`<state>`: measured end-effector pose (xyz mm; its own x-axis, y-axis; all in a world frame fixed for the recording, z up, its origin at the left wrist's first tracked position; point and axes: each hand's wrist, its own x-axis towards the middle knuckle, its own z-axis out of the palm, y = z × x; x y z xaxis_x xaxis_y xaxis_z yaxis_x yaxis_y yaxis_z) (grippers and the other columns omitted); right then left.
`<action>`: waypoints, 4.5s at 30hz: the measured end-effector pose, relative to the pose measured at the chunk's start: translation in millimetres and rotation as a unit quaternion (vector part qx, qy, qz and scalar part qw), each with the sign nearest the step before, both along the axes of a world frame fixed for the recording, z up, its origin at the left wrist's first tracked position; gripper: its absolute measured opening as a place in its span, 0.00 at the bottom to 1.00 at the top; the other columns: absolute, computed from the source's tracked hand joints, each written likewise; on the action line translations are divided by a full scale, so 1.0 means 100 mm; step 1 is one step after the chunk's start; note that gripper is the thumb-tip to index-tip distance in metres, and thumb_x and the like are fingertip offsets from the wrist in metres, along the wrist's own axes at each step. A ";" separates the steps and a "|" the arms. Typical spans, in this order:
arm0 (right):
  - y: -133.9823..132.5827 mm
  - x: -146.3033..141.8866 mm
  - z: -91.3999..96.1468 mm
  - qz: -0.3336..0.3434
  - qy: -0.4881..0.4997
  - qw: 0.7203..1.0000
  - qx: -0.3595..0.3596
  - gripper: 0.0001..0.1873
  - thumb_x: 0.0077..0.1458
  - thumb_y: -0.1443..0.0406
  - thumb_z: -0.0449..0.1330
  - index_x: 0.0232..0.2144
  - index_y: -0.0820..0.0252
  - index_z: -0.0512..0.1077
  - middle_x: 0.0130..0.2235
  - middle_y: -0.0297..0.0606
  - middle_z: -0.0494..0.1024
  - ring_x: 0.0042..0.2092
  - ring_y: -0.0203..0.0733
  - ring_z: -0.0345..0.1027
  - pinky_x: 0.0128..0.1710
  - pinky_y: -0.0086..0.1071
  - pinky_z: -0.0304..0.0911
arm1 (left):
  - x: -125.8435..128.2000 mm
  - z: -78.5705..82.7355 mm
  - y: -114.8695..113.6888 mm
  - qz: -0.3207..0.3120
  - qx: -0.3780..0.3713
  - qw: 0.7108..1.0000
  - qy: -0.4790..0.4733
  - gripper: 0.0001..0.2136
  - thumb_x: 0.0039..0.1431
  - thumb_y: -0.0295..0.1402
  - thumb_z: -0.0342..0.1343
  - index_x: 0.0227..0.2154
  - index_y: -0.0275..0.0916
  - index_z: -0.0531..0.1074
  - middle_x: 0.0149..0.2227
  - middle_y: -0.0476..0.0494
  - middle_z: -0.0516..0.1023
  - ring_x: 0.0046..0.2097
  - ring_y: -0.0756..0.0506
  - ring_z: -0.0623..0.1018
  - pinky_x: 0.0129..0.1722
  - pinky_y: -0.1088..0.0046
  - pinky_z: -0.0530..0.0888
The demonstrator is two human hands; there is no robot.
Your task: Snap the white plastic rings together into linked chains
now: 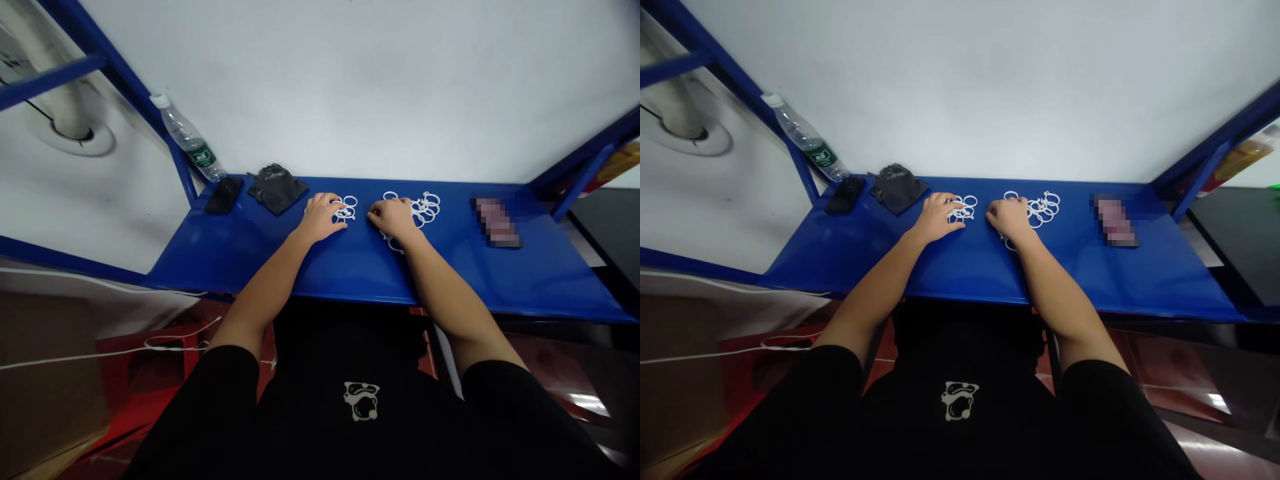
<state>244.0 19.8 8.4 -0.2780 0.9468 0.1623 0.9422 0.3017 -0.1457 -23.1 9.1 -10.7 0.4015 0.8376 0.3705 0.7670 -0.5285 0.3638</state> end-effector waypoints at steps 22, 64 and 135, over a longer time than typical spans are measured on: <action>-0.25 -0.24 0.07 0.208 0.300 0.927 0.083 0.12 0.74 0.59 0.61 0.44 0.52 0.85 0.45 0.43 0.91 0.45 0.54 0.83 0.54 0.51 0.73 | 0.10 0.04 -0.02 -0.069 0.140 0.986 -0.059 0.08 0.75 0.36 0.65 0.38 0.44 0.86 0.41 0.43 0.89 0.45 0.40 0.83 0.48 0.58 0.74; -0.15 -0.14 0.13 0.180 0.211 0.958 0.073 0.15 0.77 0.58 0.53 0.49 0.49 0.81 0.49 0.49 0.81 0.53 0.61 0.73 0.58 0.57 0.68 | 0.06 -0.07 0.07 0.027 0.045 0.995 -0.089 0.11 0.80 0.39 0.59 0.51 0.44 0.85 0.50 0.40 0.88 0.51 0.38 0.82 0.57 0.55 0.77; -0.18 -0.18 0.08 0.127 0.184 0.975 -0.006 0.19 0.75 0.49 0.57 0.45 0.54 0.81 0.40 0.43 0.88 0.41 0.52 0.79 0.43 0.41 0.65 | 0.10 0.09 -0.06 -0.054 0.049 0.987 -0.142 0.06 0.76 0.32 0.64 0.49 0.40 0.85 0.41 0.42 0.88 0.41 0.44 0.84 0.47 0.65 0.80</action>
<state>225.9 2.1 16.9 -0.4292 0.8573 0.2843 0.7200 0.5148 -0.4654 -12.8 3.3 -1.7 0.3550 0.7494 0.5590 0.5779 -0.6459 0.4989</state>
